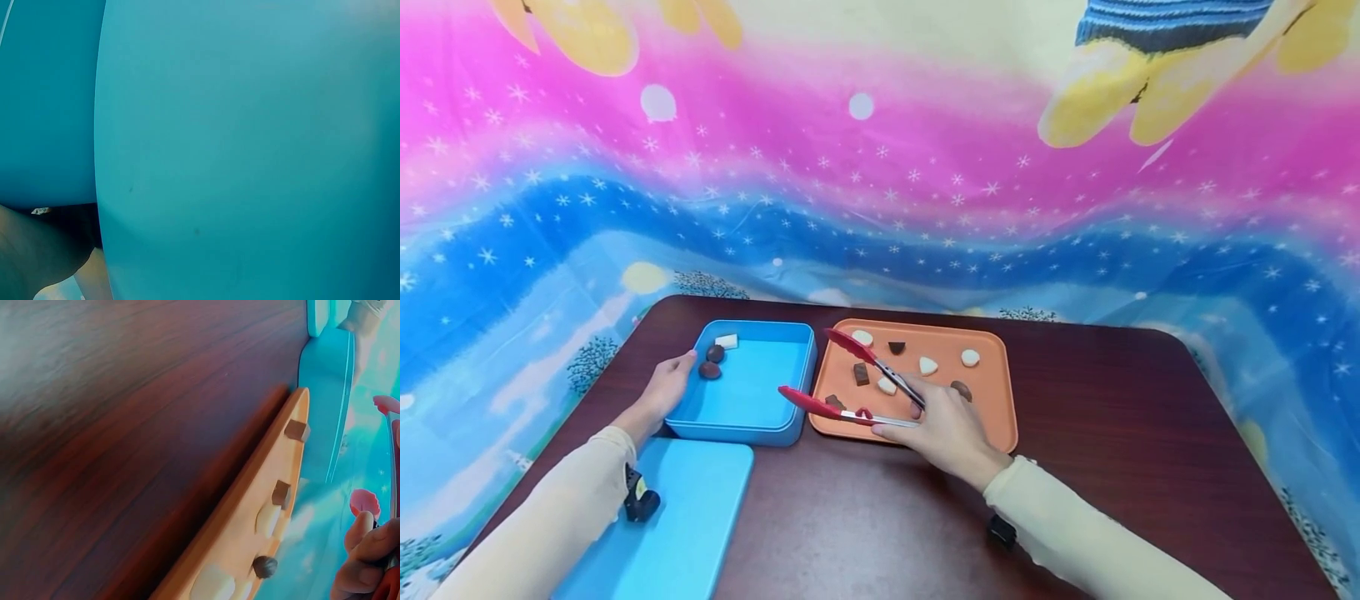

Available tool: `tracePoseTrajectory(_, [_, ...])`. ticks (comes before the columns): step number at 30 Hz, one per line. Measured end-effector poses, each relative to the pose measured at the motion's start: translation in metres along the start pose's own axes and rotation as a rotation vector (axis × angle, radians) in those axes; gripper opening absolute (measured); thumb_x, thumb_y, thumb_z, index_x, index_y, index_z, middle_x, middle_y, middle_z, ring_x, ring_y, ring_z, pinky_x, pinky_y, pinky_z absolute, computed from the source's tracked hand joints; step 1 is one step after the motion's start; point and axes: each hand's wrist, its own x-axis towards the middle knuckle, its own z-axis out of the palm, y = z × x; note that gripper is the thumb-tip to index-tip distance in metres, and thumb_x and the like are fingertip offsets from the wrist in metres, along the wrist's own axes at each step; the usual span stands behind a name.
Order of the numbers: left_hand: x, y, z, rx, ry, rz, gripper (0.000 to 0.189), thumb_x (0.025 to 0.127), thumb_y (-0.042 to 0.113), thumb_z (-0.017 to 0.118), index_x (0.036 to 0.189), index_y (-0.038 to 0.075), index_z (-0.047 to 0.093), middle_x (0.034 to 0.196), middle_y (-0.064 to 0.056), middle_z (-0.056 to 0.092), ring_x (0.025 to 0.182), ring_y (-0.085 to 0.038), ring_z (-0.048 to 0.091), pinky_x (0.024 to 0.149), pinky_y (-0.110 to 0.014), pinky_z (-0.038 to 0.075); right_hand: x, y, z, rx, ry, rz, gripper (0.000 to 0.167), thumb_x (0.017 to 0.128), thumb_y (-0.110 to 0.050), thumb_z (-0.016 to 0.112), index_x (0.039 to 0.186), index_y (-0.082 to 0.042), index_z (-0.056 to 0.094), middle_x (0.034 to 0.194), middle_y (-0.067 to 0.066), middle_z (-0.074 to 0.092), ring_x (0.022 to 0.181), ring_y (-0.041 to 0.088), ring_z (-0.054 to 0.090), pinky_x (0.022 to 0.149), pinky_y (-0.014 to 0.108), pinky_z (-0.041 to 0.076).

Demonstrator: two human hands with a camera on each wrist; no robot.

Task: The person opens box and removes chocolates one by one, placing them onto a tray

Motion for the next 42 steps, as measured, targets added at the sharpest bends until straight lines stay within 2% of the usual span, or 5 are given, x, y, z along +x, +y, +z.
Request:
tracePoseTrajectory(10, [0.0,0.001,0.0,0.004,-0.01,-0.001,0.075,0.108,0.055,0.018,0.161,0.003,0.017,0.164,-0.028,0.025,0.147,-0.051,0.029,0.12,-0.07,0.025,0.009,-0.021,0.02,0.053,-0.034,-0.013,0.073,0.073,-0.059,0.085,0.136,-0.029,0.062,0.066,-0.005,0.052,0.052,0.011,0.047,0.045,0.026,0.036])
tracePoseTrajectory(17, [0.0,0.002,0.001,-0.004,-0.009,-0.006,0.073,0.108,0.055,0.018,0.16,0.003,0.025,0.163,-0.027,0.027,0.149,-0.051,0.028,0.12,-0.071,0.024,0.018,-0.033,0.031,0.039,-0.056,0.001,0.079,0.071,-0.065,0.083,0.135,-0.022,0.064,0.064,-0.005,0.053,0.055,0.012,0.05,0.047,0.027,0.04])
tracePoseTrajectory(27, [0.001,0.004,0.0,-0.021,-0.012,-0.013,0.073,0.108,0.056,0.018,0.161,0.005,0.022,0.164,-0.027,0.026,0.149,-0.051,0.025,0.119,-0.072,0.023,0.033,-0.05,0.041,0.019,-0.112,-0.003,0.076,0.072,-0.064,0.083,0.129,-0.016,0.066,0.058,-0.003,0.047,0.05,0.014,0.043,0.044,0.028,0.031])
tracePoseTrajectory(34, [0.001,0.002,-0.001,-0.002,-0.002,-0.032,0.075,0.108,0.056,0.019,0.162,0.005,0.016,0.164,-0.028,0.024,0.148,-0.053,0.026,0.119,-0.072,0.024,0.042,-0.062,0.05,0.014,-0.141,-0.039,0.064,0.075,-0.064,0.081,0.112,-0.013,0.068,0.059,-0.002,0.05,0.05,0.015,0.048,0.045,0.029,0.035])
tracePoseTrajectory(42, [0.002,0.001,0.001,-0.007,-0.005,-0.04,0.076,0.107,0.057,0.018,0.162,0.004,0.017,0.163,-0.029,0.025,0.147,-0.053,0.028,0.119,-0.071,0.025,0.051,-0.07,0.06,0.023,-0.167,-0.064,0.071,0.077,-0.066,0.078,0.124,-0.013,0.067,0.058,-0.003,0.05,0.048,0.014,0.049,0.041,0.027,0.035])
